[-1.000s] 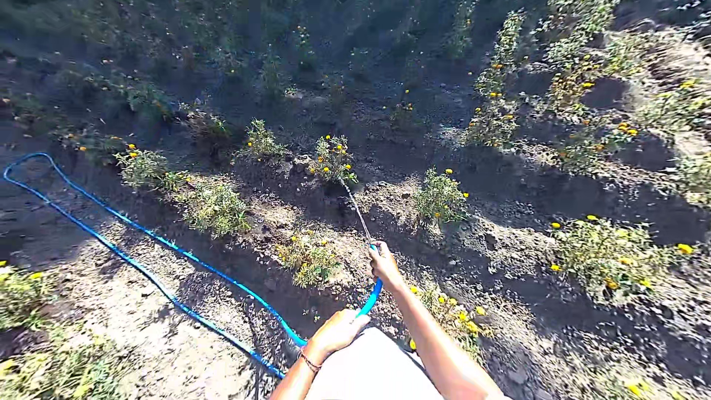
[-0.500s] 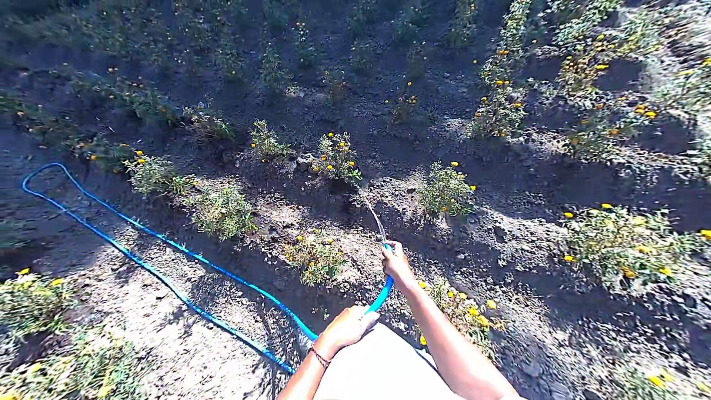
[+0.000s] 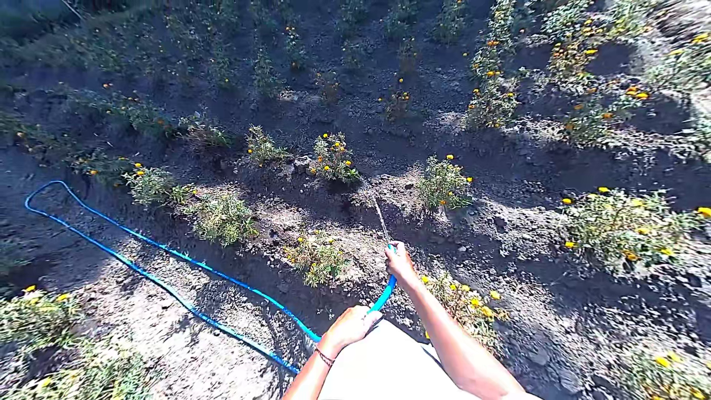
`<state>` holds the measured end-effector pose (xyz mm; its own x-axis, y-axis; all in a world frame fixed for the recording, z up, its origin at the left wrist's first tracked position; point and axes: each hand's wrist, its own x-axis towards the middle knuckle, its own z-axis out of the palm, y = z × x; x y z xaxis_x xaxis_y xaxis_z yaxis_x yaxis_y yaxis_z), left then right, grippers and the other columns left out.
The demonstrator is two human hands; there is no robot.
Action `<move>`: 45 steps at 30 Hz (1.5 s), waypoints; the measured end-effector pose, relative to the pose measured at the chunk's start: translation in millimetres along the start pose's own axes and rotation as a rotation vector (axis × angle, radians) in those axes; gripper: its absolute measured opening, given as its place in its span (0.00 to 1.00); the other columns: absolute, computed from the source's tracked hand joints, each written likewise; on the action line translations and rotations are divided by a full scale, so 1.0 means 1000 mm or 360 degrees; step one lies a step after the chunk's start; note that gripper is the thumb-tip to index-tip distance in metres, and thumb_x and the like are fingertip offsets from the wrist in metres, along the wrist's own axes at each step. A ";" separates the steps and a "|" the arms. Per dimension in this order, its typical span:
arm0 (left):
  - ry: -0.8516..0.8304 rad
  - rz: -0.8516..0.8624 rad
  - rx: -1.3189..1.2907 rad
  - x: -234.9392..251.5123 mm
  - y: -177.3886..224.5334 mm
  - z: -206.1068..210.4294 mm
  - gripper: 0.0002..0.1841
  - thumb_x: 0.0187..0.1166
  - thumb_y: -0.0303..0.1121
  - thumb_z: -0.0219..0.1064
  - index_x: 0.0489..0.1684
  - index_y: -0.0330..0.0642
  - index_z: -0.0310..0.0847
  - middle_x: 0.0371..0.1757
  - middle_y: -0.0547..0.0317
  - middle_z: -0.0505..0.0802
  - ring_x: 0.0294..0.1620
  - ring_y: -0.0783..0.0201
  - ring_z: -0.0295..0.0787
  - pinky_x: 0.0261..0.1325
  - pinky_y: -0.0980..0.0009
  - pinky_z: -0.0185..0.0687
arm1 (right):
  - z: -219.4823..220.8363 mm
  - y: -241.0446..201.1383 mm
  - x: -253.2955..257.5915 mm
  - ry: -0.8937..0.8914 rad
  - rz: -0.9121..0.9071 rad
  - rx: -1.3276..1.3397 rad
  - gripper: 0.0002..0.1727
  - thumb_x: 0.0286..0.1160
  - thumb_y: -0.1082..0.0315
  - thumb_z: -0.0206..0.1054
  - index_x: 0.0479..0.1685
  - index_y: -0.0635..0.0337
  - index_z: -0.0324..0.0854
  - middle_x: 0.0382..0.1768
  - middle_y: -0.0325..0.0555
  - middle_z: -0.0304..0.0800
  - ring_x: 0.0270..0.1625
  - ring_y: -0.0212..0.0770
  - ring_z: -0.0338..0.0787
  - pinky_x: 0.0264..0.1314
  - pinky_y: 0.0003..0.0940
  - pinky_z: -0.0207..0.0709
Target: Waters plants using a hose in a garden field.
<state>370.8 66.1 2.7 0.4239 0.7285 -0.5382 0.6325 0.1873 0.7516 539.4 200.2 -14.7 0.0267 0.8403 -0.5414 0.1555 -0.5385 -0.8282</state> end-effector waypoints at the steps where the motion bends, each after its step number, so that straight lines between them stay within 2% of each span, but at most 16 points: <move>1: 0.0002 -0.0003 -0.0006 0.000 0.000 0.001 0.27 0.93 0.49 0.48 0.40 0.31 0.82 0.33 0.45 0.85 0.36 0.51 0.83 0.48 0.49 0.78 | 0.000 0.000 -0.001 0.0008 -0.0001 0.0007 0.20 0.93 0.64 0.54 0.79 0.56 0.64 0.29 0.45 0.73 0.18 0.37 0.71 0.22 0.36 0.70; 21: 0.0004 -0.0055 0.0003 -0.007 -0.003 -0.001 0.27 0.93 0.49 0.49 0.42 0.31 0.82 0.34 0.45 0.85 0.37 0.51 0.83 0.48 0.49 0.78 | 0.007 0.000 -0.001 -0.0060 -0.0054 -0.0060 0.20 0.92 0.65 0.54 0.78 0.56 0.66 0.33 0.48 0.76 0.22 0.39 0.73 0.26 0.39 0.72; 27: 0.0046 -0.0031 -0.0038 -0.014 -0.005 -0.002 0.27 0.93 0.49 0.49 0.39 0.32 0.81 0.31 0.47 0.83 0.34 0.53 0.81 0.45 0.51 0.77 | 0.013 -0.002 -0.002 -0.0124 -0.0067 -0.0086 0.20 0.92 0.65 0.54 0.79 0.55 0.65 0.32 0.48 0.76 0.22 0.40 0.73 0.26 0.40 0.72; 34: 0.0069 -0.0055 -0.0064 -0.020 -0.007 -0.002 0.26 0.93 0.49 0.50 0.39 0.32 0.81 0.32 0.47 0.83 0.34 0.54 0.81 0.46 0.52 0.77 | 0.020 -0.005 -0.005 -0.0151 -0.0130 -0.0126 0.20 0.91 0.66 0.54 0.79 0.56 0.66 0.32 0.48 0.76 0.22 0.39 0.73 0.27 0.39 0.71; 38: 0.0071 -0.0065 -0.0057 -0.021 -0.007 -0.001 0.26 0.93 0.49 0.50 0.40 0.32 0.81 0.32 0.47 0.84 0.34 0.54 0.81 0.46 0.52 0.77 | 0.021 -0.005 -0.008 -0.0194 -0.0131 -0.0084 0.20 0.92 0.67 0.53 0.78 0.56 0.65 0.30 0.46 0.74 0.19 0.37 0.71 0.23 0.37 0.71; 45: 0.0081 -0.0071 -0.0062 -0.022 -0.006 0.000 0.26 0.93 0.49 0.50 0.40 0.32 0.82 0.31 0.48 0.84 0.34 0.55 0.81 0.46 0.52 0.77 | 0.019 -0.006 -0.010 -0.0199 -0.0133 -0.0049 0.20 0.92 0.66 0.53 0.79 0.56 0.65 0.30 0.45 0.73 0.19 0.37 0.70 0.22 0.35 0.70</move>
<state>357.8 48.5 10.0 0.3616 0.7510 -0.5524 0.6240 0.2453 0.7419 519.2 193.8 -7.2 -0.1105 0.8670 -0.4859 0.1822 -0.4630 -0.8674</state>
